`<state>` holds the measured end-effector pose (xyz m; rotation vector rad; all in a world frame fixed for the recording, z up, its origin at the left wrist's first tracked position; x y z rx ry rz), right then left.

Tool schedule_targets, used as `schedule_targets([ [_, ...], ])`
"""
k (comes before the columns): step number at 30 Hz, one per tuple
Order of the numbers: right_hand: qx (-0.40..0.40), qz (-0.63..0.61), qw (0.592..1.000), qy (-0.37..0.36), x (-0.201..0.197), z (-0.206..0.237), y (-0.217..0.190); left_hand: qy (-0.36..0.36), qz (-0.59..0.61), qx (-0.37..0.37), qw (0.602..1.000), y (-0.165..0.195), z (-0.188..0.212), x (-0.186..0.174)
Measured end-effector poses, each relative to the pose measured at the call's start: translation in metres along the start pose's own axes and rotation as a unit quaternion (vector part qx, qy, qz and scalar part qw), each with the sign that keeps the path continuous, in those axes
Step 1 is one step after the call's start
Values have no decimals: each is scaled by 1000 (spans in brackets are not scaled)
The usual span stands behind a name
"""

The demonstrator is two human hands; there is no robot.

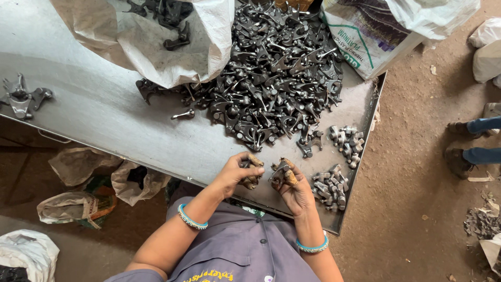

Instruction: The person stands at a metal table covered with a large pile of small dark metal castings and picks up individual pieces by hand. They turn each piece over in their hands and place it into a separate group on the table, working through the pile one piece at a time.

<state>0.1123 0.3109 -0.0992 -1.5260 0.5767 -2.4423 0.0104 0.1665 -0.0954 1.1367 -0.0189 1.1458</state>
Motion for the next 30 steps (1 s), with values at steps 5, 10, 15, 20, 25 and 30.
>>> schedule_targets([
  [5, -14, 18, 999, 25, -5, 0, -2, 3, 14, -14, 1000, -13, 0, 6],
  [10, -63, 47, 997, 25, -4, 2, -11, 24, 17, -40, 999, -19, 0, 1],
  [15, -205, 232, 951, -10, 31, 10, -23, 30, 74, -83, 993, -20, 4, 9],
  [20, -300, 529, 791, -75, 113, 17, -20, 39, 200, -118, 972, -15, 4, 9],
  [25, -380, 719, 582, 1, 172, -6, -26, 93, -42, 195, 975, 77, 7, -28],
  [30, -392, 769, 505, 26, 179, -31, -3, 346, -441, 255, 788, 140, 31, -49],
])
Point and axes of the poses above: each hand's wrist, its own z-axis away from the middle knuckle, its own x-axis out of the palm, y = z × x, the point moved 9 cm from there along -z, towards the middle knuckle, and after that the axes turned 2 degrees about -z, right-handed, at the moved point
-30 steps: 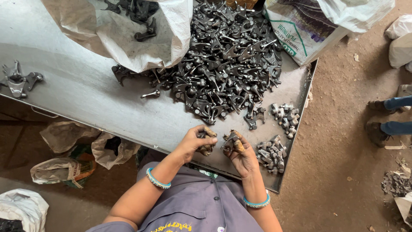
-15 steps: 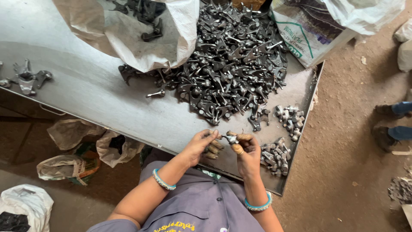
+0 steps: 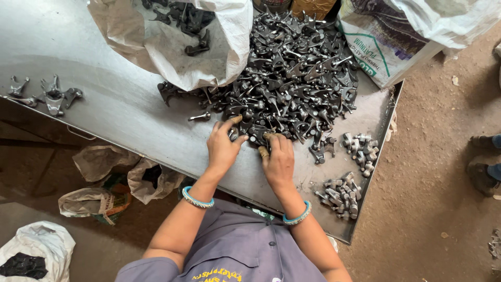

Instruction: The person stands at a metal table covered with a large pile of small dark metal castings and picks up individual pieces by hand. They turn each piece over in their hands and place it into a separate group on the table, working through the pile one piece at a time.

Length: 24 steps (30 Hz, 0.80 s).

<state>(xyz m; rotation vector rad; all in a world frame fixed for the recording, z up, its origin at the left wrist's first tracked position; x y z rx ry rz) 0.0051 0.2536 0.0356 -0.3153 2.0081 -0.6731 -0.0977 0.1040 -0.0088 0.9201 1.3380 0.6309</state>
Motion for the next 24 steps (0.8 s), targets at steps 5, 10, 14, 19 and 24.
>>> schedule_targets([
  [5, 17, -20, 999, -28, -2, 21, 27, -29, -21, 47, 998, 12, 10, 8],
  [10, 45, -9, 998, -41, -37, 54, 42, -77, -12, 52, 996, 9, 30, 24],
  [14, 74, 21, 996, -52, -58, 69, 42, -117, 23, 28, 992, 8, 42, 40],
  [19, 18, 59, 991, -115, -46, 78, 24, -96, 29, 61, 993, 18, 42, 39],
  [24, 36, 38, 985, -165, -18, 76, 33, -204, 145, -109, 962, -13, 46, 53],
])
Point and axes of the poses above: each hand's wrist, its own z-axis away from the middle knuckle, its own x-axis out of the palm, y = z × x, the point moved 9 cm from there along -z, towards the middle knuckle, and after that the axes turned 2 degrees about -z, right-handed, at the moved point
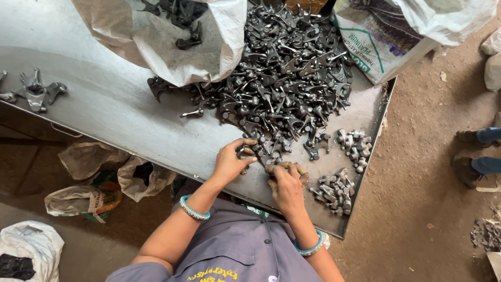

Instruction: The person stands at a metal table covered with a large pile of small dark metal castings and picks up individual pieces by hand. They turn each piece over in their hands and place it into a separate group on the table, working through the pile one piece at a time.

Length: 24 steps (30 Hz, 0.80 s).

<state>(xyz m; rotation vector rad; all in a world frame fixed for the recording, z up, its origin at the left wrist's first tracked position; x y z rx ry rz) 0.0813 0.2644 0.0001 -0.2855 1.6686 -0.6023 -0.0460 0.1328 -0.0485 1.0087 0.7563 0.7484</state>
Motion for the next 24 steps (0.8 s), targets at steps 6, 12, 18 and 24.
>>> schedule_targets([
  [6, 39, -326, 942, 63, -19, 4, 34, 40, 2, 128, 991, 15, 18, -3],
  [12, 131, -762, 625, 104, 1, 14, 73, -128, 123, 53, 983, -6, 31, 50],
  [18, 175, -798, 566, 113, 27, 23, 82, -143, 111, 87, 980, -17, 30, 69],
  [24, 170, -773, 606, 74, 12, 19, 83, -229, 274, -77, 931, -40, 32, 84],
])
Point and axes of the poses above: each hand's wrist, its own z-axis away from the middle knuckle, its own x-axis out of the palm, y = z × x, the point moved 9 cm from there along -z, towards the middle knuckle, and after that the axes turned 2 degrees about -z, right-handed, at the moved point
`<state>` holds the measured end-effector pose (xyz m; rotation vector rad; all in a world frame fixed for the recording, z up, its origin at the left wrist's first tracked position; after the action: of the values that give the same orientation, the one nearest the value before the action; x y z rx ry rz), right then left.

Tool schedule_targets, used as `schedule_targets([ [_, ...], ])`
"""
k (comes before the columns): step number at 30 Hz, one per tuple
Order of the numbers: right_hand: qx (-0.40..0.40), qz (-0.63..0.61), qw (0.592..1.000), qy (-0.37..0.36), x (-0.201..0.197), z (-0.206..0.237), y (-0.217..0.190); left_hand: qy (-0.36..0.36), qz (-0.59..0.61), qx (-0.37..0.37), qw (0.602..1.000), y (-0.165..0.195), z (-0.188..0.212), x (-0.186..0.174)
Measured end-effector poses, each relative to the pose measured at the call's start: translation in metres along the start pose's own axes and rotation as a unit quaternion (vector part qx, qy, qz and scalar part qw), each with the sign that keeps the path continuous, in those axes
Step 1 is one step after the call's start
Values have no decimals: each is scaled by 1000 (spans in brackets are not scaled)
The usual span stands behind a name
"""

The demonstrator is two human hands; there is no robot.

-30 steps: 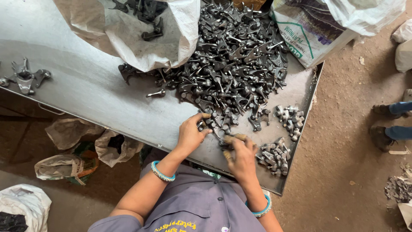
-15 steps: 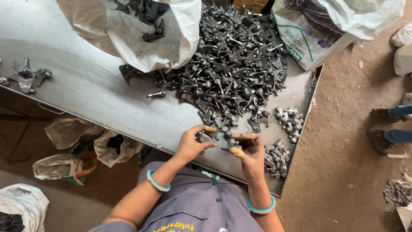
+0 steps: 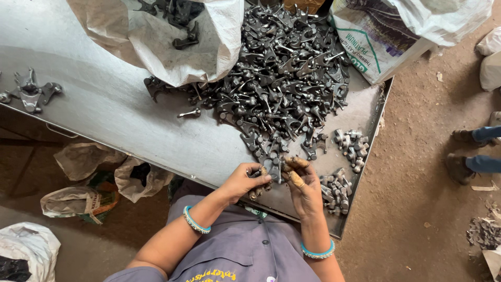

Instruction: The person stands at a metal table covered with a large pile of small dark metal castings and picks up individual pieces by hand. They turn each piece over in their hands and place it into a separate group on the table, working through the pile one piece at a time.

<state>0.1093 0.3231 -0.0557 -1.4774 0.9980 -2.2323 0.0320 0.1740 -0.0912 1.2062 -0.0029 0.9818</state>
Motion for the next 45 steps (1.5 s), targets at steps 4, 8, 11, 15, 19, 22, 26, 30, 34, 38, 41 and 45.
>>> schedule_targets([
  [4, 20, 74, 995, -58, 20, 1, -7, -9, -38, 10, 999, 4, 0, -1],
  [8, 16, 143, 986, -88, 30, 1, -4, -5, -109, 50, 993, 11, 2, -4],
  [11, 12, 157, 984, -79, 24, -1, 0, -13, -109, 66, 992, 16, 1, -7],
  [15, -14, 158, 984, -80, 12, -2, 2, -43, -3, -43, 998, 2, 0, -8],
  [19, -9, 166, 986, -29, -8, -2, 6, -67, 62, -119, 989, -10, 1, -4],
  [22, -9, 182, 983, -16, -15, -2, 6, -58, 131, -142, 979, -15, -2, 1],
  [26, -22, 216, 976, -12, -9, 3, 1, -64, 140, -141, 978, -14, -3, 3],
  [30, -74, 311, 947, 34, 10, 22, -3, -10, 132, -165, 977, -17, -4, -7],
  [34, -259, 486, 831, -77, 72, 47, -12, -29, 155, -93, 983, -11, -6, -9],
  [38, -219, 532, 817, 35, 59, 35, -35, -70, 169, -81, 980, -11, -4, -17],
  [41, -240, 643, 724, 65, 60, 20, -58, -89, 214, -56, 971, 1, -6, -21],
  [45, -193, 765, 614, 25, 71, -1, -37, -62, 224, -50, 971, 22, -10, -29],
])
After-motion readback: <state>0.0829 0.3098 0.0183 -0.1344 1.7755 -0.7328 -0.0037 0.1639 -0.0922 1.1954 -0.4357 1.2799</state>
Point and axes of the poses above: each hand's wrist, its own z-axis away from the middle knuckle, its own x-axis out of the palm, y = z × x, the point moved 9 cm from there along -z, towards the middle knuckle, and after that the axes turned 2 degrees about -z, right-handed, at the moved point
